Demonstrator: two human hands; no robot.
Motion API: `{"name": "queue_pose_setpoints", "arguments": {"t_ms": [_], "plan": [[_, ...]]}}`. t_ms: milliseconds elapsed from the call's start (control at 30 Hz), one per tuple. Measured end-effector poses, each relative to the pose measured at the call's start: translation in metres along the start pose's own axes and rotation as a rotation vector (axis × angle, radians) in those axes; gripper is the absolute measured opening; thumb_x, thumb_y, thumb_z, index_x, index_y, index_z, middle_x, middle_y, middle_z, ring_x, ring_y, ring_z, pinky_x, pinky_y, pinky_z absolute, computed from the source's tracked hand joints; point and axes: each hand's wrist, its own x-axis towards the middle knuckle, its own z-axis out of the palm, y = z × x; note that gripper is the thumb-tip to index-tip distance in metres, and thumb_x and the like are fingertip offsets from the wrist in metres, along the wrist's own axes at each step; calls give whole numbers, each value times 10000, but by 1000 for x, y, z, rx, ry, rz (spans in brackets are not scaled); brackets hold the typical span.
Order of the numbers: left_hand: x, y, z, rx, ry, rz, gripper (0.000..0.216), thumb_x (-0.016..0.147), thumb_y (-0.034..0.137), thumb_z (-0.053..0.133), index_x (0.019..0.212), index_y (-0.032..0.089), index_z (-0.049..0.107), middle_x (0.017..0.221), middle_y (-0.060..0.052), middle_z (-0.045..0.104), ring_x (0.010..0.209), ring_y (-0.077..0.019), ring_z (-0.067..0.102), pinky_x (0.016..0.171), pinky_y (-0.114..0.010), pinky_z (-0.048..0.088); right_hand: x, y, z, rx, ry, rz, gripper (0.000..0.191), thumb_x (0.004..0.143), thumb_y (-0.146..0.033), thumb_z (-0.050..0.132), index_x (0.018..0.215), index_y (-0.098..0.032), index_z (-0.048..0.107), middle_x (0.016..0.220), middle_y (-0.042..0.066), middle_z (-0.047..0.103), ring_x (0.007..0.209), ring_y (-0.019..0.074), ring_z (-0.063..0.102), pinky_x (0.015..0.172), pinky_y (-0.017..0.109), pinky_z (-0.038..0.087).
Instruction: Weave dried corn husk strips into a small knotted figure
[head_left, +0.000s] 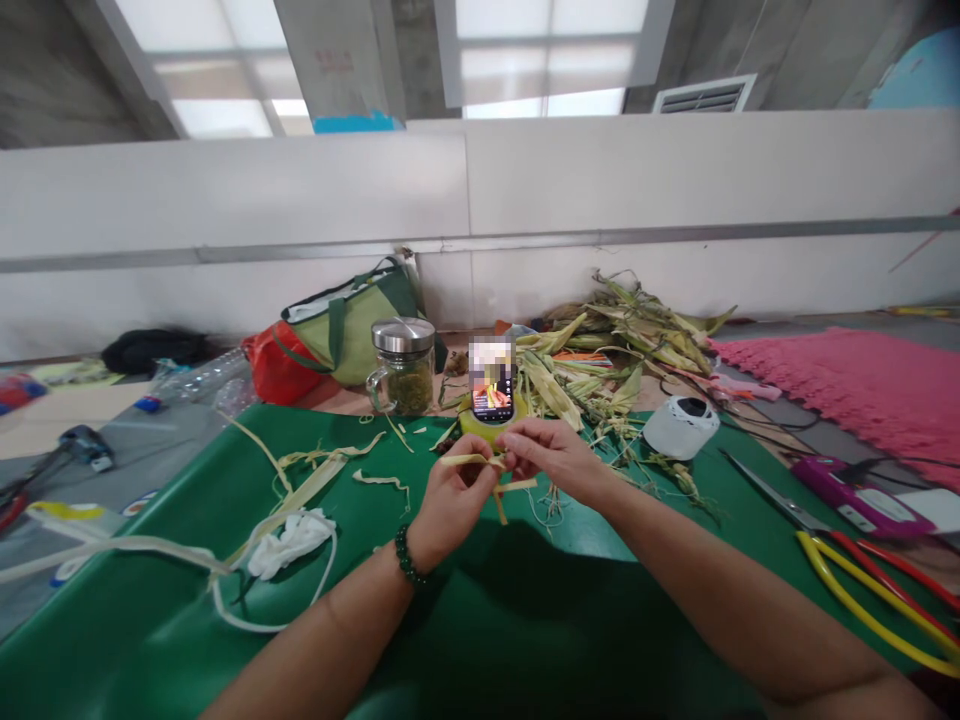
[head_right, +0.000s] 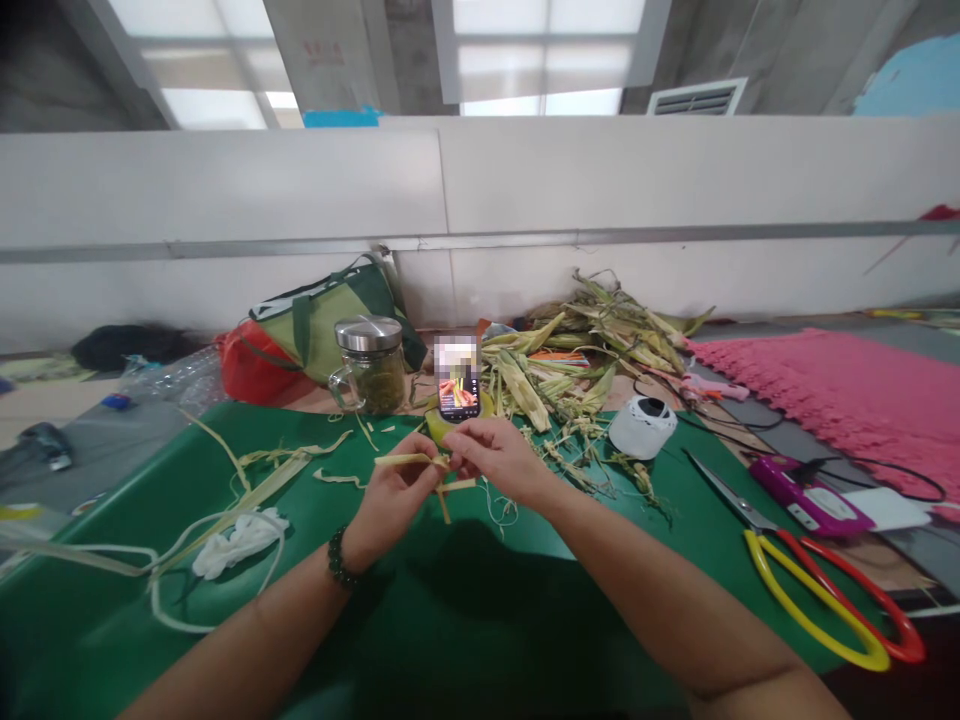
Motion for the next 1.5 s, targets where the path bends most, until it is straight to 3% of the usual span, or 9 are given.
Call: {"name": "queue_pose_setpoints", "arguments": {"t_ms": [133,333,633,967,1100,1200,1300,1400,1500], "plan": [[-1,-3,0,50,-46,27,202,725,324,664,711,174,531,630,44,496,561,-97,487,530,-211,405,0,3,-5,-138,-155,42,285,828,-403,565,692,-152,567,584,-20,543,528,106,533,499,218,438],[1,-4,-3,-250,-112,-117,309,654,389,746,743,158,560,717,18,552,665,-114,536,648,-251,466,-3,4,-6,-581,-63,-296,203,890,-231,436,707,-169,498,650,-9,500,585,113,437,541,229,343],[0,6,-4,-327,-130,-261,373,601,433,786,755,161,583,716,27,555,655,-102,548,613,-229,487,-2,4,-8,-584,-51,-344,203,909,-231,415,717,-187,462,611,-24,462,562,115,414,527,226,325],[3,-3,-2,-346,50,-256,466,585,547,755,717,168,516,636,46,536,549,-80,505,532,-204,467,-3,11,2,-552,80,-383,212,920,-257,388,717,-202,418,615,-23,447,558,121,421,517,236,343],[4,0,-5,-310,0,-258,477,665,580,670,881,179,529,853,-5,602,533,-68,520,521,-229,492,0,14,0,-495,121,-317,212,904,-281,421,708,-201,427,598,-34,434,530,112,419,489,228,338],[4,1,-8,-101,74,-132,584,586,411,783,1056,207,502,1077,-48,562,630,-89,583,563,-237,503,2,16,-2,-469,177,-274,225,912,-311,415,717,-201,437,583,-37,451,509,107,421,475,224,340],[5,-2,-10,75,123,-59,553,533,266,812,984,193,500,881,-6,596,660,-129,615,585,-245,495,2,16,-2,-401,212,-225,260,923,-355,403,714,-204,439,583,-34,483,497,104,438,464,222,360],[5,-4,-9,18,-42,-110,358,636,272,733,844,196,453,603,45,605,585,-151,630,593,-265,490,1,15,-1,-366,192,-249,263,927,-370,409,725,-206,442,598,-27,506,517,108,475,485,230,397],[4,-1,-9,-45,-122,-126,296,708,315,676,831,201,431,577,27,653,576,-156,649,611,-272,496,-1,13,-3,-390,154,-308,259,934,-377,404,739,-209,433,607,-24,509,528,113,504,511,245,422]]}}
